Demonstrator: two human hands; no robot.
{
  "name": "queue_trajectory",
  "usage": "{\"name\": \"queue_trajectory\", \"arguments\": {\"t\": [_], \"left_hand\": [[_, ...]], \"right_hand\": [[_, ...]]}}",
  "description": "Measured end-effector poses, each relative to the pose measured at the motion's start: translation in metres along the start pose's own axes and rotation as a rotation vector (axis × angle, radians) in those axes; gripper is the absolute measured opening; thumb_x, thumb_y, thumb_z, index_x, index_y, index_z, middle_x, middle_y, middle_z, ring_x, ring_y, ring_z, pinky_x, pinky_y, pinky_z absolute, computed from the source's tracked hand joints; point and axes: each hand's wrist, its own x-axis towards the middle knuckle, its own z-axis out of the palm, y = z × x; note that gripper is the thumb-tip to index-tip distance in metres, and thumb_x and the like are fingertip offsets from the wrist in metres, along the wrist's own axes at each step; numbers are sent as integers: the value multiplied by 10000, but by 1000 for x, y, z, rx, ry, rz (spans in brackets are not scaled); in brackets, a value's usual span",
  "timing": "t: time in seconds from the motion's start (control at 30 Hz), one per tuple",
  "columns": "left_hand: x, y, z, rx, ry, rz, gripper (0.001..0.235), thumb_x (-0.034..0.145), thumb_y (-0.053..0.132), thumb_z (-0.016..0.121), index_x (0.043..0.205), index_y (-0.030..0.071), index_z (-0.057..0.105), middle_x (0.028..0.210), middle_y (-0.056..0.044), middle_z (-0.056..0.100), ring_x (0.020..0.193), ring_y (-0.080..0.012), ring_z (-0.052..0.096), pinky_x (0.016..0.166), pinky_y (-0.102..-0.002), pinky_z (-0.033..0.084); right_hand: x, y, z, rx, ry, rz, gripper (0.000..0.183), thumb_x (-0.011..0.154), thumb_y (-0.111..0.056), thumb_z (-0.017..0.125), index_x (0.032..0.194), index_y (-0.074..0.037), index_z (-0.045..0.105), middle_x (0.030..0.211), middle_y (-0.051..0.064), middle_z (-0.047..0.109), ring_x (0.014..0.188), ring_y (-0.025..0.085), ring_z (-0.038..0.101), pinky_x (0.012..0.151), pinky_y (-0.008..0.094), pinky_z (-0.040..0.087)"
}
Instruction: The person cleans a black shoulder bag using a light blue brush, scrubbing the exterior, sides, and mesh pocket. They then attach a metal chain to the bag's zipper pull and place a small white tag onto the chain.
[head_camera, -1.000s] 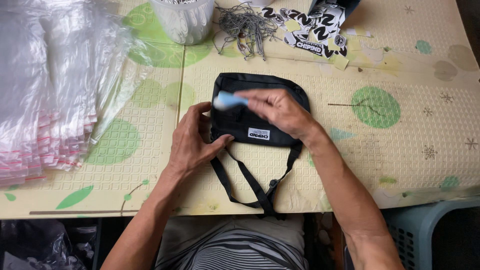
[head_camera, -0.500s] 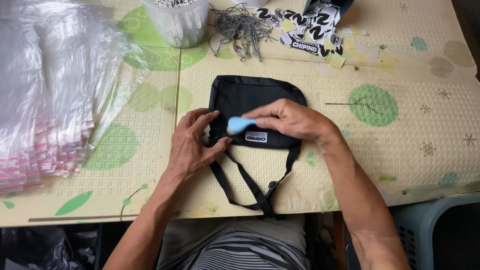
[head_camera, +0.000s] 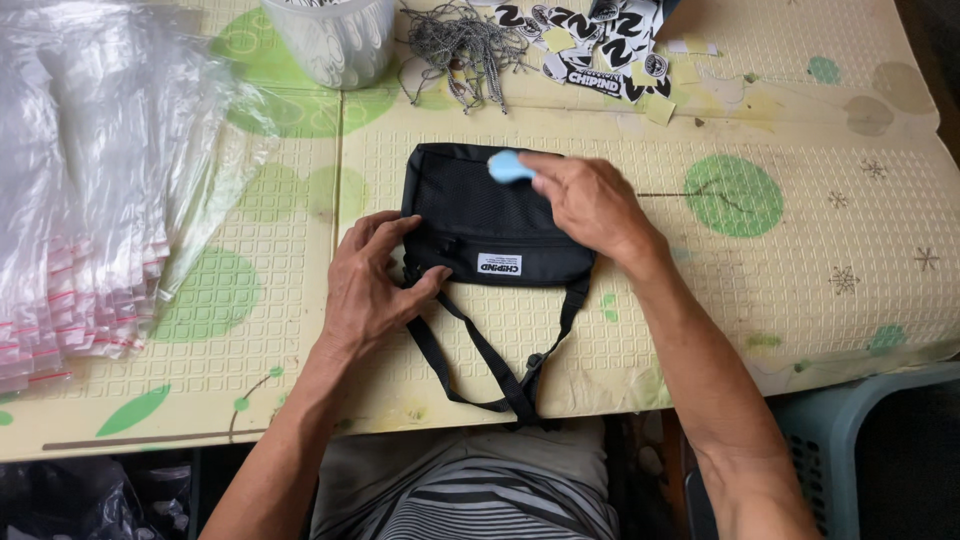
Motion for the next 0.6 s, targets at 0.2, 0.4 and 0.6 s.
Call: {"name": "queue_trajectory", "arguments": {"t": [0.2,0.4,0.6], "left_hand": [[1,1,0,17,-5,-15,627,716,438,861,1277,210,701,1258,-60,645,1090,-300,657,847,-392,552],[2,2,-1,8,-1,-13,631,708,442,866,1269,204,701,1255,-72,645,1136,-315,648,859,-389,555],[0,2,0,46,-10,-19,624,717,450,863,1269,207,703,1257,-66,645,1151,-299,646,879,-379,554]], "right_hand": [[-22,-44,-30,241,-223,111,359,1033,-159,568,1372,-111,675,943,157,766,647,146,554,628,280,477],[-39,-68,-44,317,-469,300,330,954,-72,621,1252,-60,762,1207,248,776,985,364,761,966,447,536],[-35,-12,-33,135,-34,123,310,1059,-68,538,1330,-14,681,1197,257,713,1074,352,706,973,446,527]]}}
